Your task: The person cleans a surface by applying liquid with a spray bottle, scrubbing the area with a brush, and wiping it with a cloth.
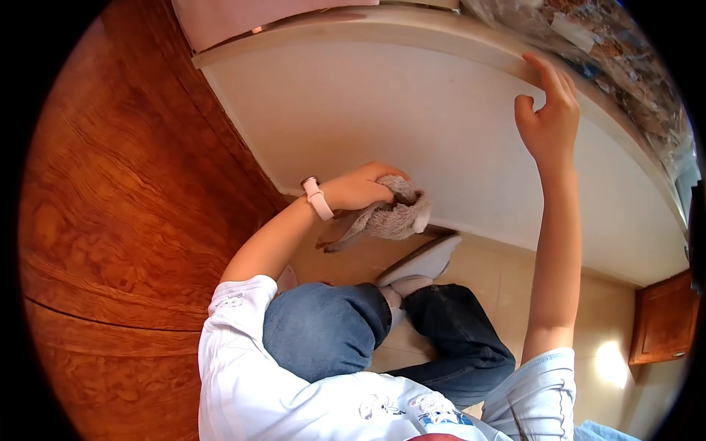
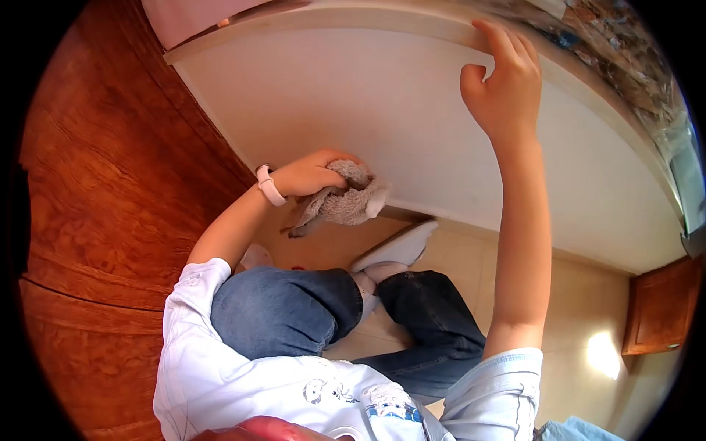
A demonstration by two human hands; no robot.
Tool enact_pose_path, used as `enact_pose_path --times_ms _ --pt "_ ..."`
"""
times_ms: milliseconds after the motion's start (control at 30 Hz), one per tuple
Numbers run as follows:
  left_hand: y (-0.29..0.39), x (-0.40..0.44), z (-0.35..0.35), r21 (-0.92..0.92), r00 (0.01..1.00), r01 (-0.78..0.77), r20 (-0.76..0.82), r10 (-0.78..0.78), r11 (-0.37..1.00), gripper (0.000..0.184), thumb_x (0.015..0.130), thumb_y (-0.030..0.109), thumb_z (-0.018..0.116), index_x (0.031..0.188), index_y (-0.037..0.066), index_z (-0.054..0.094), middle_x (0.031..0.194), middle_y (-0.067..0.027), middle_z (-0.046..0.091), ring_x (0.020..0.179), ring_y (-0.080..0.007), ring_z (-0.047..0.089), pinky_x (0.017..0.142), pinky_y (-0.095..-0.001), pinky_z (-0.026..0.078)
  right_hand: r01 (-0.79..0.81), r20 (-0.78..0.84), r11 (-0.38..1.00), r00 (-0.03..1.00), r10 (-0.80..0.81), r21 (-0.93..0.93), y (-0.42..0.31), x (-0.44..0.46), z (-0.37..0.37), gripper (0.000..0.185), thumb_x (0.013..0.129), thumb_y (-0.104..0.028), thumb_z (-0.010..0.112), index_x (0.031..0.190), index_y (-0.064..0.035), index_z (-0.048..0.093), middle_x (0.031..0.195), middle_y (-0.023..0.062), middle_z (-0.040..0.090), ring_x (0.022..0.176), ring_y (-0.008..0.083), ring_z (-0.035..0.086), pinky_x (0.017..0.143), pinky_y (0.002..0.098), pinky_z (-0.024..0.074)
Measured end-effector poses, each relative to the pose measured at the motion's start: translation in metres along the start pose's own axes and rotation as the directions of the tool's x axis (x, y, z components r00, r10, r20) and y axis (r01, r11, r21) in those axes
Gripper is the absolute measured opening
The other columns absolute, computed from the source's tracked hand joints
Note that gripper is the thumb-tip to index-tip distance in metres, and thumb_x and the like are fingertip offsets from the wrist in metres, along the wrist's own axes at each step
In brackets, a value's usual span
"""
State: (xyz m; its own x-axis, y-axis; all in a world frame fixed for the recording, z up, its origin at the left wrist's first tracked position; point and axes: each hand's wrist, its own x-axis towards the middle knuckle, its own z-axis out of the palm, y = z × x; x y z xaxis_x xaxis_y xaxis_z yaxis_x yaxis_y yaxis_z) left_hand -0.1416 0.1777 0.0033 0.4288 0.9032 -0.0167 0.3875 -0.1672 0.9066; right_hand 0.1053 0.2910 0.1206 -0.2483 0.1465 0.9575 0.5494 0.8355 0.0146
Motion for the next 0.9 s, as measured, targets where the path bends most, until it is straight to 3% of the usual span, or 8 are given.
enact_pose_path --times_ms 167,267,400,467,567,667,767,900 --pt "-0.005 -0.021 -0.019 0.134 0.986 -0.129 -0.09 0.142 0.982 0.038 0.067 -0.002 0.045 0.099 0.002 0.066 0.119 -0.0147 0.057 0.112 -0.0271 0.05 0.1 -0.0351 0.034 0.03 -0.056 0.998 0.998 -0.026 0.061 -0.048 -0.03 -0.014 0.042 0.064 -0.001 0.055 0.105 -0.0027 0.061 0.104 0.0144 0.062 0.103 0.0335 0.055 0.092 0.0408 0.0414" --pt "0.003 -0.027 -0.03 0.072 0.985 -0.173 0.015 0.172 0.982 0.037 0.067 -0.003 0.043 0.093 0.003 0.068 0.12 -0.0169 0.057 0.113 -0.0296 0.05 0.101 -0.0377 0.032 -0.298 0.336 0.796 0.933 0.126 0.528 -0.07 -0.076 0.004 0.052 0.065 -0.001 0.056 0.116 -0.0048 0.055 0.116 0.0159 0.057 0.112 0.0338 0.051 0.097 0.0405 0.0375" --pt "0.011 -0.029 -0.037 -0.077 0.979 -0.204 -0.016 0.203 0.976 0.027 0.071 -0.001 0.053 0.092 0.003 0.069 0.118 -0.0165 0.058 0.11 -0.0274 0.053 0.098 -0.0355 0.037 -0.603 0.677 0.553 0.73 0.093 0.575 -0.071 -0.129 0.046 0.062 0.066 0.002 0.056 0.128 -0.0078 0.047 0.129 0.0155 0.048 0.116 0.0303 0.048 0.099 0.0397 0.0367" --pt "0.011 -0.027 -0.034 -0.189 0.972 -0.232 -0.003 0.236 0.954 0.025 0.071 -0.001 0.056 0.091 0.003 0.07 0.119 -0.0169 0.058 0.109 -0.0275 0.054 0.097 -0.0355 0.038 -0.846 0.847 0.047 0.532 0.003 0.531 -0.075 -0.144 0.058 0.059 0.07 0.002 0.057 0.127 -0.0072 0.046 0.129 0.0131 0.047 0.114 0.0245 0.049 0.098 0.0368 0.0384" --pt "0.009 -0.028 -0.032 -0.257 0.976 -0.215 -0.045 0.211 0.942 0.022 0.07 0.0 0.059 0.09 0.002 0.07 0.119 -0.0183 0.057 0.11 -0.0288 0.054 0.097 -0.0366 0.039 -0.893 0.918 -0.283 0.388 -0.083 0.351 -0.085 -0.147 0.06 0.053 0.072 -0.001 0.06 0.123 -0.0052 0.049 0.12 0.0102 0.052 0.108 0.0204 0.052 0.094 0.0337 0.041" --pt "-0.001 -0.03 -0.029 -0.245 0.986 -0.142 -0.121 0.115 0.959 0.021 0.069 -0.001 0.061 0.088 0.001 0.07 0.122 -0.0205 0.054 0.114 -0.0313 0.052 0.099 -0.0384 0.038 -0.904 0.905 -0.133 0.418 -0.073 0.407 -0.091 -0.161 0.071 0.048 0.073 -0.001 0.059 0.12 -0.0037 0.05 0.108 0.0065 0.057 0.1 0.0157 0.054 0.089 0.0295 0.0432" --pt "-0.007 -0.027 -0.034 -0.109 0.951 -0.308 -0.064 0.303 0.945 0.023 0.072 -0.002 0.058 0.091 0.002 0.07 0.13 -0.0213 0.048 0.117 -0.0323 0.05 0.097 -0.0383 0.041 -0.893 0.883 -0.011 0.448 -0.142 0.451 -0.096 -0.166 0.065 0.047 0.074 0.0 0.055 0.121 -0.0011 0.048 0.108 0.0056 0.057 0.102 0.0147 0.052 0.09 0.0281 0.0399" --pt "-0.013 -0.036 -0.038 -0.367 0.991 -0.104 -0.114 0.067 0.924 0.03 0.076 -0.007 0.05 0.101 -0.001 0.066 0.128 -0.0187 0.05 0.114 -0.028 0.052 0.098 -0.037 0.042 -0.872 0.879 -0.119 0.468 0.084 0.476 -0.077 -0.182 0.064 0.035 0.076 0.0 0.05 0.112 -0.0002 0.052 0.102 0.003 0.058 0.095 0.0115 0.053 0.082 0.0254 0.0428"
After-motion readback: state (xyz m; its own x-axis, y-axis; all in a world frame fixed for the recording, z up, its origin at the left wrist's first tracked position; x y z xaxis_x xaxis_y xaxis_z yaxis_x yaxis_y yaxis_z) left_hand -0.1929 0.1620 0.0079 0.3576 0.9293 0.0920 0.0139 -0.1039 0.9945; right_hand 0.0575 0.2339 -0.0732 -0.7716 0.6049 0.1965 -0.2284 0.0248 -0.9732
